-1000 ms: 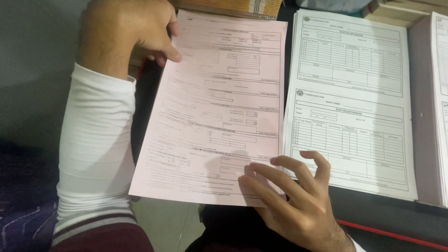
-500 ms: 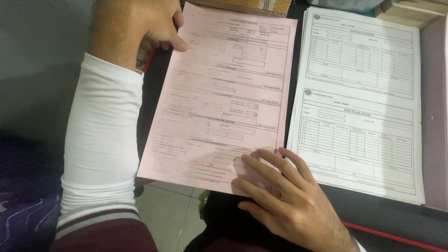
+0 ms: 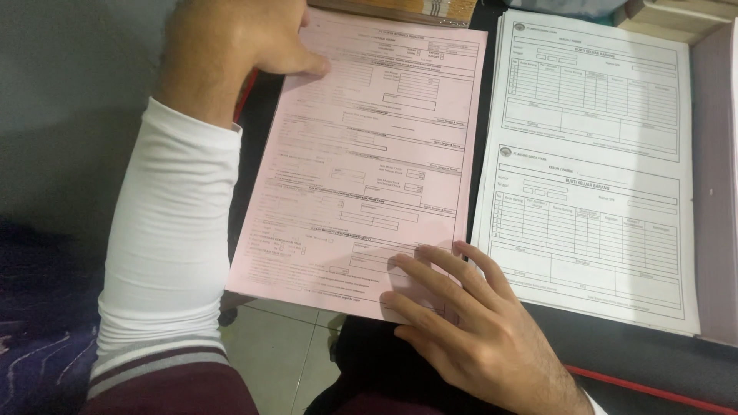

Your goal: Sorting and reviewing paper documents and binders on a desk

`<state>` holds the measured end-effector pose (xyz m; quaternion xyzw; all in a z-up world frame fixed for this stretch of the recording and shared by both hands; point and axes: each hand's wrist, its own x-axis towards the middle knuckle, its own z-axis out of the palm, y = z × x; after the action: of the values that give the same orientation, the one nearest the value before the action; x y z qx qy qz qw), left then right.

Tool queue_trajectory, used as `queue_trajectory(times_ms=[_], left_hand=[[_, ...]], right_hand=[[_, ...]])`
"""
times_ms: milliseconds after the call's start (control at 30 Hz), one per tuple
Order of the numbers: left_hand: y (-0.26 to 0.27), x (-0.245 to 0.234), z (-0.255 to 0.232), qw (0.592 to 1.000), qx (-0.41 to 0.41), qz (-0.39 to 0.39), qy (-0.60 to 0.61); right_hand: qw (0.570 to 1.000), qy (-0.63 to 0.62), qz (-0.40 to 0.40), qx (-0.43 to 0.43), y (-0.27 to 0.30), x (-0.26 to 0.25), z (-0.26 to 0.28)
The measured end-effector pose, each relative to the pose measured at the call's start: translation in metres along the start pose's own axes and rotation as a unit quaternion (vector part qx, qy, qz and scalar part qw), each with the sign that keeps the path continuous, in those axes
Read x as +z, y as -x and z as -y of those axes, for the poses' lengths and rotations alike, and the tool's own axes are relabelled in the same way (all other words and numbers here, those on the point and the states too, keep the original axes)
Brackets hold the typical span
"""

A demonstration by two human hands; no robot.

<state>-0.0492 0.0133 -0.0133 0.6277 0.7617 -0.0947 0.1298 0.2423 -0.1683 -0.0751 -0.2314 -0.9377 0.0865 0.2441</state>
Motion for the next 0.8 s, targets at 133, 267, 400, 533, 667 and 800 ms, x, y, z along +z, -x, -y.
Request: queue_trajectory(times_ms=[133, 267, 400, 533, 667, 800], left_hand=[[0.007, 0.006, -0.027, 0.986, 0.152, -0.042, 0.045], [0.004, 0.036, -0.07, 0.842, 0.501, -0.153, 0.126], [0.011, 0.068, -0.101, 0.737, 0.611, -0.253, 0.139], [0.002, 0.085, -0.107, 0.748, 0.605, -0.236, 0.138], [-0.004, 0.089, -0.108, 0.77, 0.582, -0.221, 0.139], [0.001, 0.086, -0.111, 0.783, 0.566, -0.214, 0.144]], right_hand=[[1.0, -0.003, 0.006, 0.006, 0.0, 0.0, -0.001], [1.0, -0.014, 0.0, 0.006, -0.001, 0.0, -0.002], [1.0, -0.026, -0.002, 0.004, 0.0, 0.001, -0.004], [1.0, -0.027, 0.0, 0.004, -0.002, -0.002, -0.005], [1.0, -0.026, 0.002, 0.005, -0.001, -0.005, -0.005], [0.999, -0.048, -0.005, -0.001, 0.003, -0.004, -0.005]])
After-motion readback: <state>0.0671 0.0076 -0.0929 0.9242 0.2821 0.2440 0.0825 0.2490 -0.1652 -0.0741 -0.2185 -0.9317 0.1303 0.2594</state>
